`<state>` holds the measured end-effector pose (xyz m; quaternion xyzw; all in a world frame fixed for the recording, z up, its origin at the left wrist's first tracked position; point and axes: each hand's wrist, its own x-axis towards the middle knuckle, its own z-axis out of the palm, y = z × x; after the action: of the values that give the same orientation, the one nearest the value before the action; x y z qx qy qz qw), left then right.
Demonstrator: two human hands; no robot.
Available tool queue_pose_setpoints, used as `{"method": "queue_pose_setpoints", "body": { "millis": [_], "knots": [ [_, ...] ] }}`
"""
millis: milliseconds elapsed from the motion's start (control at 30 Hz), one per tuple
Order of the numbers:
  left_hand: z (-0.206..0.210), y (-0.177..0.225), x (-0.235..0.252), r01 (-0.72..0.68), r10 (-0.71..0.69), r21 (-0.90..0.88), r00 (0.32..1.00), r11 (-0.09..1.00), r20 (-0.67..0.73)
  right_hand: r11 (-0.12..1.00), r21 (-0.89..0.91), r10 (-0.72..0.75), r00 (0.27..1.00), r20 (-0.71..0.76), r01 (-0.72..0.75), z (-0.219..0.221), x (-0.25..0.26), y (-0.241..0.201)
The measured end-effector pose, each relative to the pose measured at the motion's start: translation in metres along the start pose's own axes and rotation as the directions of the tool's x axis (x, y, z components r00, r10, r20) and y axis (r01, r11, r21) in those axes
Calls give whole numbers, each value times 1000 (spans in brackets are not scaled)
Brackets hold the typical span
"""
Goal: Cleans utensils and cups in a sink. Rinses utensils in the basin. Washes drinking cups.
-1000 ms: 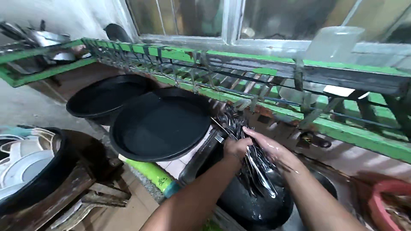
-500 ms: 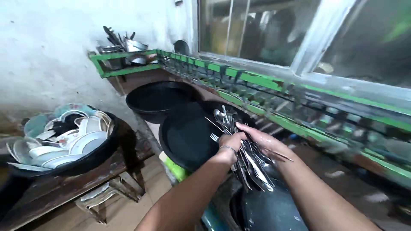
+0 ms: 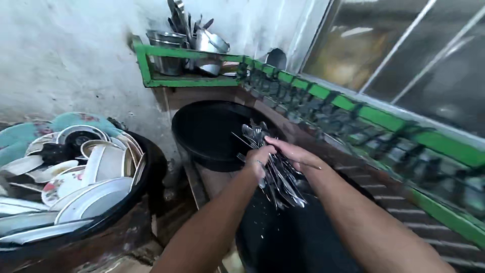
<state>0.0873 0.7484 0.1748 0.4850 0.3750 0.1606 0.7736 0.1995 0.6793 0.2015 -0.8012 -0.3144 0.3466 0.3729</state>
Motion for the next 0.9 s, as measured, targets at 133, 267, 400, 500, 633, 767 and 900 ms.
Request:
{"method": "queue_pose_setpoints", "body": {
  "millis": [133,267,400,500,633,767,900],
  "knots": [
    [-41,36,89,-49,55,-210,998,976,21,990,-144,15,999,31,-10,14,107,-42],
    [-83,46,182,-10,-8,-216,997,976,-83,986,-151,29,973,-229,-66,28,177,-71],
    [-119,32,216,-61,104,287,985,956,-136,891,-426,-248,954,-168,157,27,130,-47],
    [-118,20,213,8,98,496,977,868,-187,835,-448,-430,887,-170,319,18,29,14],
    [-70,11,172,-110,173,669,984,735,-28,712,-585,-668,629,-397,388,6,-128,133],
    [15,-11,91,-398,156,757,914,518,375,862,-506,-421,503,-755,-39,9,-312,246],
    [105,-44,-25,-613,199,663,781,430,592,770,283,478,221,-850,-572,15,-460,374]
  ]
}}
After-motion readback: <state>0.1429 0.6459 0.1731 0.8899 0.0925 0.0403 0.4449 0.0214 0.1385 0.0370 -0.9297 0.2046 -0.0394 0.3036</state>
